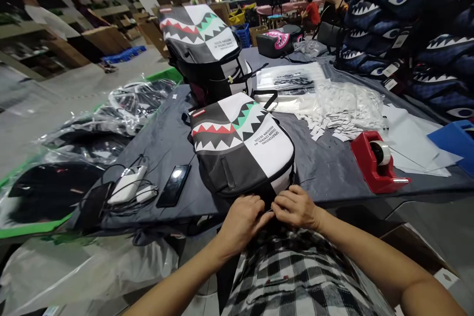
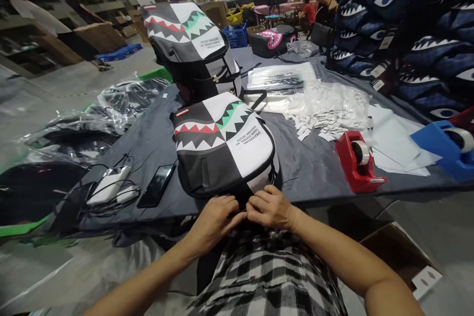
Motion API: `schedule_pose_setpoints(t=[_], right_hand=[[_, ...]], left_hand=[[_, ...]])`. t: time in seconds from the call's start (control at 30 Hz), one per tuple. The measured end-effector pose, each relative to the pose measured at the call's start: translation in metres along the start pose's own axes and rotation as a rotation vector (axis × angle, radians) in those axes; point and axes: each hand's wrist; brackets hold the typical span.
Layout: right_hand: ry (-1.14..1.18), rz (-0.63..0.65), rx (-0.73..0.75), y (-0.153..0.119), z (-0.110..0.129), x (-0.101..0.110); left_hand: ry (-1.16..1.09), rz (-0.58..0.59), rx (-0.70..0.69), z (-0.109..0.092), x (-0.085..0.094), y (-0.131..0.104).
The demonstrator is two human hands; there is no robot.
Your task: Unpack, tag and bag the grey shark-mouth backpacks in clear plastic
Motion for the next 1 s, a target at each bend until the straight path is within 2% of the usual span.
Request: schedule_pose_setpoints(t=[0.13, 0.2, 0.27, 0.37, 0.47, 0.6, 0.7, 0.77, 0.87, 1.0], right_hand=[[-0.021, 0.111, -0.213, -0.004, -0.048, 0.017], [0.013, 0.094, -0.331, -0.011, -0.067, 0.012], [0.106, 0.041, -0.431, -0.021, -0.073, 0.001], [0.369, -0.007, -0.584, -0.039, -0.052, -0.018], [0.609, -0.058, -0.761, -0.051, -0.015, -0.033], [0.704, -0.169, -1.021, -0.052, 0.013, -0.047], [0.622, -0.151, -1.0, -0.051, 0.016, -0.05], [0.589, -0.149, -0.955, -0.052, 0.014, -0.047], [0.569, -0.205, -0.987, -0.047, 0.007, -0.044], [0.498, -0.329, -1.125, -0.031, -0.006, -0.052]], left_hand=[[-0.133, -0.102, -0.06, 0.0, 0.028, 0.0], [-0.125, -0.104, -0.102, 0.002, 0.029, -0.001], [-0.086, -0.074, -0.135, 0.007, 0.02, -0.004], [0.02, 0.007, -0.123, 0.011, 0.002, -0.012], [0.12, 0.071, -0.059, 0.002, -0.01, -0.011], [0.007, 0.184, 0.013, -0.032, -0.019, 0.024], [0.003, 0.246, 0.144, -0.054, -0.022, 0.058], [0.049, 0.25, 0.191, -0.062, -0.021, 0.07], [0.084, 0.23, 0.203, -0.066, -0.019, 0.072], [0.094, 0.179, 0.248, -0.067, -0.017, 0.071]])
Point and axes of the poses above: each hand's wrist, its own y-axis towards the middle knuckle, its own x-axis out of the back of the hand, z = x × y, and after that the axes turned 4 degrees about -y, right-handed
